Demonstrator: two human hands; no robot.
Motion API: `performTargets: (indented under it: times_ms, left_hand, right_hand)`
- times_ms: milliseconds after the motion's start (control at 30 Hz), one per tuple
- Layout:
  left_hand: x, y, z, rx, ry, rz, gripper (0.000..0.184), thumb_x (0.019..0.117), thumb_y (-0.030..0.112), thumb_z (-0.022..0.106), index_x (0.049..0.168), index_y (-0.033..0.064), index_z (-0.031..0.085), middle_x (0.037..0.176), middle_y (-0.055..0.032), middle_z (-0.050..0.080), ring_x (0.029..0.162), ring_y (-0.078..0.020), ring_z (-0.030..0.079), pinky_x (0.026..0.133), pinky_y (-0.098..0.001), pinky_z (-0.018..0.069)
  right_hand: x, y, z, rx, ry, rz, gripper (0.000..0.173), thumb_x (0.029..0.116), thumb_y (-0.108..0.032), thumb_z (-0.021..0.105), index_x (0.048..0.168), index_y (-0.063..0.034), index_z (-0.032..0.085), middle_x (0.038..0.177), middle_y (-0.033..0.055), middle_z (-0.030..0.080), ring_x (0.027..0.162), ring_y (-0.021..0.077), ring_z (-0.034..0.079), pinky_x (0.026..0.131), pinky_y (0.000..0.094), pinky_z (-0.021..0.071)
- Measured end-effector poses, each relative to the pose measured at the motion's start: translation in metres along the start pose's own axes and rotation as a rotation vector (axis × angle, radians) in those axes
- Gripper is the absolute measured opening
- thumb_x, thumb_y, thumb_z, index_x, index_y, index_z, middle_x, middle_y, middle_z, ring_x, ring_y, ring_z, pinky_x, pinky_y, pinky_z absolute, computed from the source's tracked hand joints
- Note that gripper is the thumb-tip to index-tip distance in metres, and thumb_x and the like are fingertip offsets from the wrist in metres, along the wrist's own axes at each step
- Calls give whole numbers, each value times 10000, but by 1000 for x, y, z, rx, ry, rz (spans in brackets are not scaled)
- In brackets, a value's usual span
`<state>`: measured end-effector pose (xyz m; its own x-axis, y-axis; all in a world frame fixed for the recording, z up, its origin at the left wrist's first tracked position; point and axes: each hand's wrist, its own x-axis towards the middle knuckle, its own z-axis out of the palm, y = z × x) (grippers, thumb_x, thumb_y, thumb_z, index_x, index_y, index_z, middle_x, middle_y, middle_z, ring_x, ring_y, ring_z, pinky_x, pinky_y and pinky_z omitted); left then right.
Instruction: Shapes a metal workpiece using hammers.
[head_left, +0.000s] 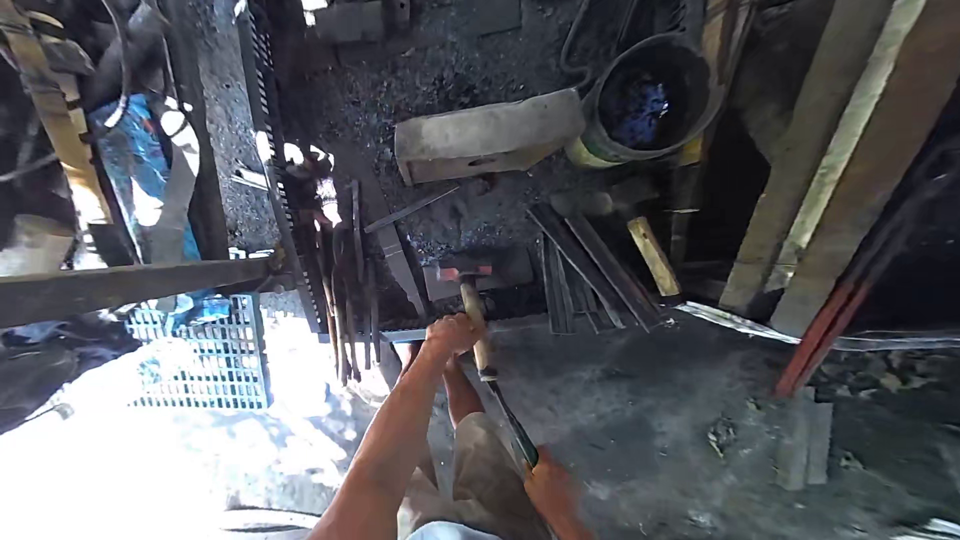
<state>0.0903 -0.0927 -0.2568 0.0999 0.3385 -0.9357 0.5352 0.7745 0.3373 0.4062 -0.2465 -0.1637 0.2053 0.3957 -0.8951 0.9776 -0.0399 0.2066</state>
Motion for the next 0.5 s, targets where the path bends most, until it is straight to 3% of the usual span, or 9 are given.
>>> performTargets:
  times_ms: [67, 133, 200, 300, 400, 500]
  left_hand:
    - [-14, 0, -33, 193, 55, -18, 631, 961, 666, 535, 1309, 155, 663, 1310, -179, 673, 1238, -415, 625, 982, -723, 471]
    - [-18, -19, -74, 117, 208, 12, 515, 1018, 569, 518, 1277, 152, 674, 1229, -162, 708, 1165, -390, 670, 951, -695, 516]
    - [-4, -47, -115, 39, 476, -6, 415, 1041, 448, 513, 1275, 142, 665, 1165, -155, 726, 1083, -371, 705, 898, -658, 561]
    - [26, -72, -174, 114, 713, -83, 400, 1028, 315, 524, 1357, 110, 621, 1348, -197, 632, 1239, -411, 617, 957, -636, 541]
    - [69, -84, -207, 315, 746, -35, 456, 973, 248, 609, 1384, 53, 586, 1426, -248, 542, 1332, -455, 508, 1027, -628, 484]
    - [103, -89, -220, 569, 654, 22, 459, 944, 215, 648, 1370, 56, 582, 1393, -228, 563, 1305, -447, 526, 988, -627, 490]
  right_hand:
    - [3, -4, 6, 56, -20, 19, 419, 967, -306, 633, 1309, -65, 597, 1042, 206, 731, 951, 394, 729, 790, 595, 581]
    - [7, -11, 11, 68, -40, 32, 422, 974, -324, 620, 1312, -72, 593, 1057, 198, 730, 964, 384, 729, 796, 592, 583]
    - [11, -20, 17, 82, -42, 41, 424, 986, -351, 603, 1315, -85, 594, 1055, 188, 733, 961, 378, 731, 793, 588, 583]
    - [16, -33, 31, 110, -46, 69, 436, 996, -419, 589, 1313, -120, 594, 1025, 166, 739, 935, 368, 736, 773, 582, 591]
    - [22, -38, 43, 146, -54, 81, 435, 1000, -424, 592, 1288, -99, 610, 1004, 176, 739, 927, 373, 733, 775, 592, 581]
    - [21, -40, 47, 160, -96, 124, 439, 1009, -431, 581, 1296, -100, 609, 1030, 178, 737, 951, 373, 729, 791, 593, 577]
